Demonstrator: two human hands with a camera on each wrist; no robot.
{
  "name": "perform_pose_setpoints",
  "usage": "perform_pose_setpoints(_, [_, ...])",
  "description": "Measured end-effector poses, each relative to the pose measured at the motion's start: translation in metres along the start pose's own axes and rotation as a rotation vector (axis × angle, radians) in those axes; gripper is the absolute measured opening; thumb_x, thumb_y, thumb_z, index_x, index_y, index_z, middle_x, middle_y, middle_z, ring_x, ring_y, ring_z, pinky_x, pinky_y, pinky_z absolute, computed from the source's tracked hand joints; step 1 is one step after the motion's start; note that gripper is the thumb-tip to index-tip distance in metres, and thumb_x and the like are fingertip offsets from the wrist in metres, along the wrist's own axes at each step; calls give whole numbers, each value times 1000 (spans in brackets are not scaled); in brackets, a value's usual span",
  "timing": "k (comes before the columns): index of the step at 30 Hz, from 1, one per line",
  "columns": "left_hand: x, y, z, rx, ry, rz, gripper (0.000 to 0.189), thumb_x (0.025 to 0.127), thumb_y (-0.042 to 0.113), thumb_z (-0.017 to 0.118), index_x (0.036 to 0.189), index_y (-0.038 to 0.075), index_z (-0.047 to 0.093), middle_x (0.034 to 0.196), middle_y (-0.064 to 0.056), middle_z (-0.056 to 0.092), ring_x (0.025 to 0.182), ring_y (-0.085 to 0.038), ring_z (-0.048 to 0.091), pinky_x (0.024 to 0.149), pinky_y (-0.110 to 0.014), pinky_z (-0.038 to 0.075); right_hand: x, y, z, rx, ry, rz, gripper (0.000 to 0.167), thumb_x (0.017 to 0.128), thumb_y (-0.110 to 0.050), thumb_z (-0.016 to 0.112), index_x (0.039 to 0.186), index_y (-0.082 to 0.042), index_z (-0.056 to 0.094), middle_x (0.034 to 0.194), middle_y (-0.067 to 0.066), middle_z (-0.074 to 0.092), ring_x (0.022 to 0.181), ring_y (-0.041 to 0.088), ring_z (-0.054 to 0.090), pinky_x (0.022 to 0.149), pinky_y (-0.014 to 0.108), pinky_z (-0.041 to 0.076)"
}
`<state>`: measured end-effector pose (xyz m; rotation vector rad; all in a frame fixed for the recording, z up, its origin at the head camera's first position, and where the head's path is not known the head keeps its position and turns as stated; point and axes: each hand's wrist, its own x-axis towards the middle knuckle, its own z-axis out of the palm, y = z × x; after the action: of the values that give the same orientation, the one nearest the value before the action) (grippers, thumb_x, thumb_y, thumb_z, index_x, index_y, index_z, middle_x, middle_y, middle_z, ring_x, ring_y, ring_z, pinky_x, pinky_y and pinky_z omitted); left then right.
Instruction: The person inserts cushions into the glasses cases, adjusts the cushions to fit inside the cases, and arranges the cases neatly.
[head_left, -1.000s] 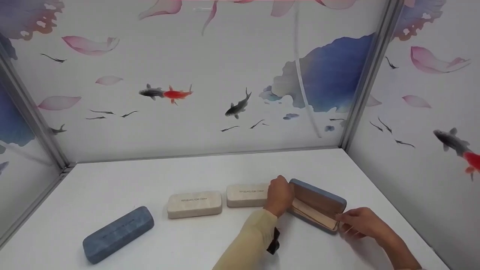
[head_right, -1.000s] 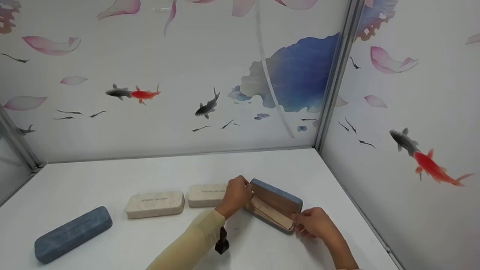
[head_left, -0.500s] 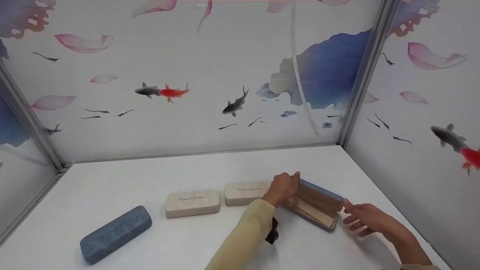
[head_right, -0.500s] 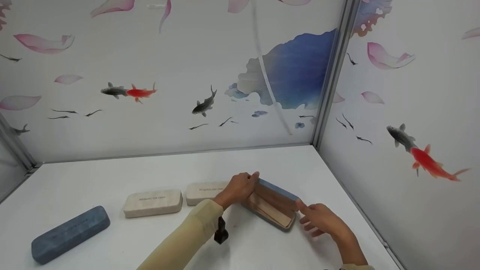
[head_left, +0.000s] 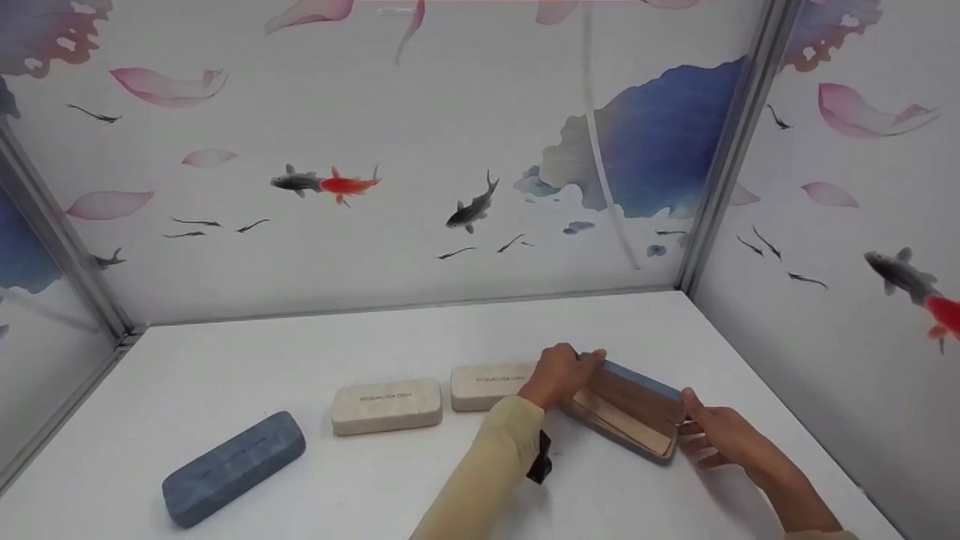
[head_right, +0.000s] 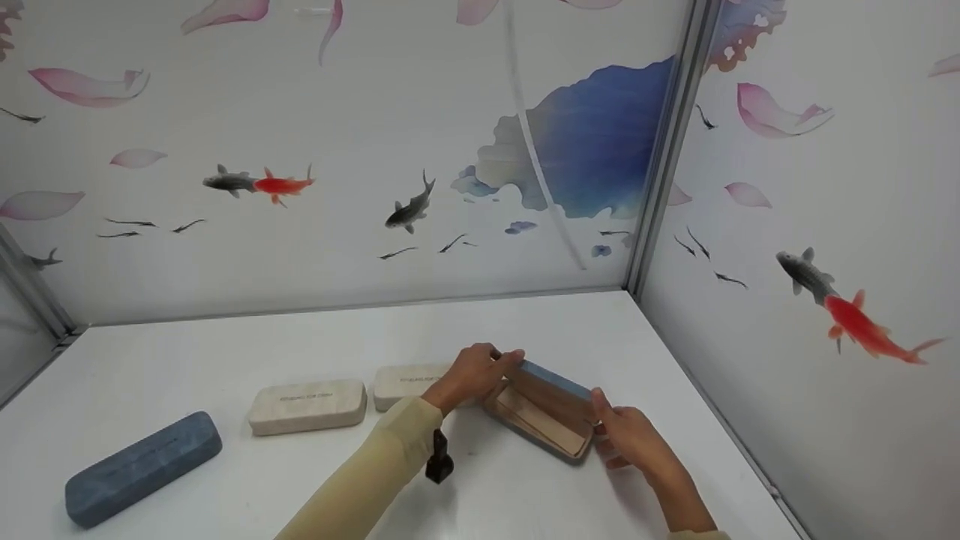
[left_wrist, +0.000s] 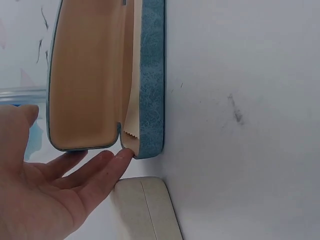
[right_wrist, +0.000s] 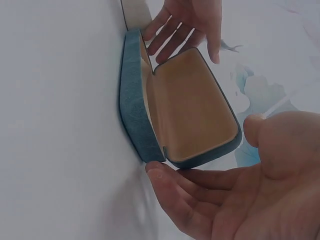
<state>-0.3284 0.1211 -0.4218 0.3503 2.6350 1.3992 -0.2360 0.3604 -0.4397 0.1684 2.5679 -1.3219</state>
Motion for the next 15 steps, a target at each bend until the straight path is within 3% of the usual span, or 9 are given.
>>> perform_pose_setpoints(5, [3,-1,4,6,3,13,58,100,46,57,122,-7,60,107,-15,67,87,-17,57,83,-34,52,3,1,7,15,25,4,103,101,-69,10,140,23,36,136,39,52,116,42,65,85,44,60])
perform_pose_setpoints(12, [3,4,6,63,2,-32,68,102,46,52,140,-9,45,136,-25,59,121,-26,61,106,-40,50,8,1,9,20,48,44,106,99,-71,9,141,24,32,139,41,46,116,41,63,84,41,60])
perform_pose_setpoints(15, [1,8,5,49,-8,-71,67,102,45,52,141,-9,45,139,-24,58,120,-25,60,108,-42,48,8,-1,8,17,42,52,106,99,-71,9,142,23,30,140,41,45,117,41,63,85,42,60])
